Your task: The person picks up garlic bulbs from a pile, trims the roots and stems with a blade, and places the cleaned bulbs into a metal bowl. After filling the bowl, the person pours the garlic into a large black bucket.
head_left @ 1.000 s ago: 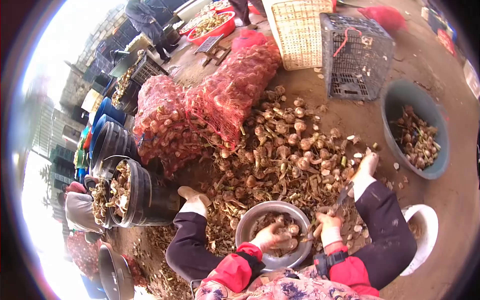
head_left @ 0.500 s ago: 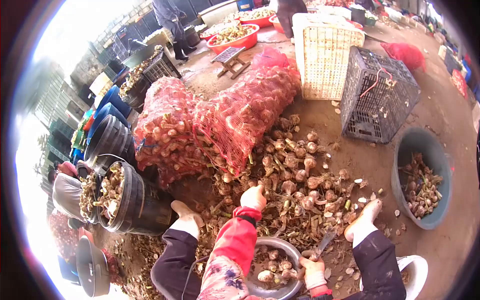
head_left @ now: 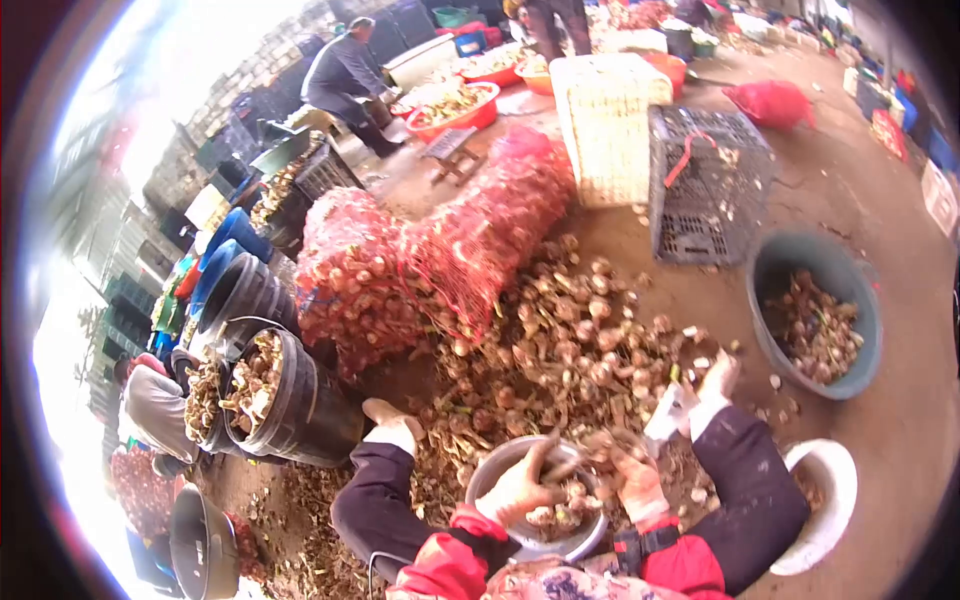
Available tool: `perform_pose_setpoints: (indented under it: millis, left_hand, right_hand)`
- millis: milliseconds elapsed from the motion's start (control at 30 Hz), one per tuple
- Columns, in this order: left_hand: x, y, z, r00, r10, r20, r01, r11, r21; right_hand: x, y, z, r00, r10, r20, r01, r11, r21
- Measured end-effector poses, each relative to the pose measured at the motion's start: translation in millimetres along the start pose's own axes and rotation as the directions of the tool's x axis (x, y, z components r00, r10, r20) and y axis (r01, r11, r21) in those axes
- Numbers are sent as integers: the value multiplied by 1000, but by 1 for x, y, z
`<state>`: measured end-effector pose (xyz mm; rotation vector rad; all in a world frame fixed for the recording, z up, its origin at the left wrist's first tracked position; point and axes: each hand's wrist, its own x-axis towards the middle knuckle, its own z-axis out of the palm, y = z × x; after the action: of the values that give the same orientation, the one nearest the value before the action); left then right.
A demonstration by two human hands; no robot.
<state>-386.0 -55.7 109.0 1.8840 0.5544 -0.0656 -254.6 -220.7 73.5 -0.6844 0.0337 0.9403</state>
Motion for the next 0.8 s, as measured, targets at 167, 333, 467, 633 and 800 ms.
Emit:
perform_pose_setpoints:
  millis: [167, 333, 467, 633, 800]
  left_hand:
    - [6, 46, 10, 987, -135, 91, 141, 988, -60]
    - [1, 29, 14, 998, -65, -13, 47, 827, -561]
    - [2, -1, 11, 991, 2, -131, -39, 960, -277]
    - [-3, 2, 12, 1000, -11, -22, 3, 945, -328]
    - [-4, -2, 25, 994, 27, -104, -59, 946, -320]
  right_hand:
    - [-1, 15, -10, 961, 37, 273, 86, 902, -424]
    - [-29, -18, 14, 997, 57, 60, -34, 944, -329]
    - [-26, 11, -19, 950, -224, 218, 248, 114, -962]
    - [-22, 32, -12, 962, -60, 265, 261, -72, -963]
    - [-7, 34, -21, 955, -46, 294, 290, -79, -954]
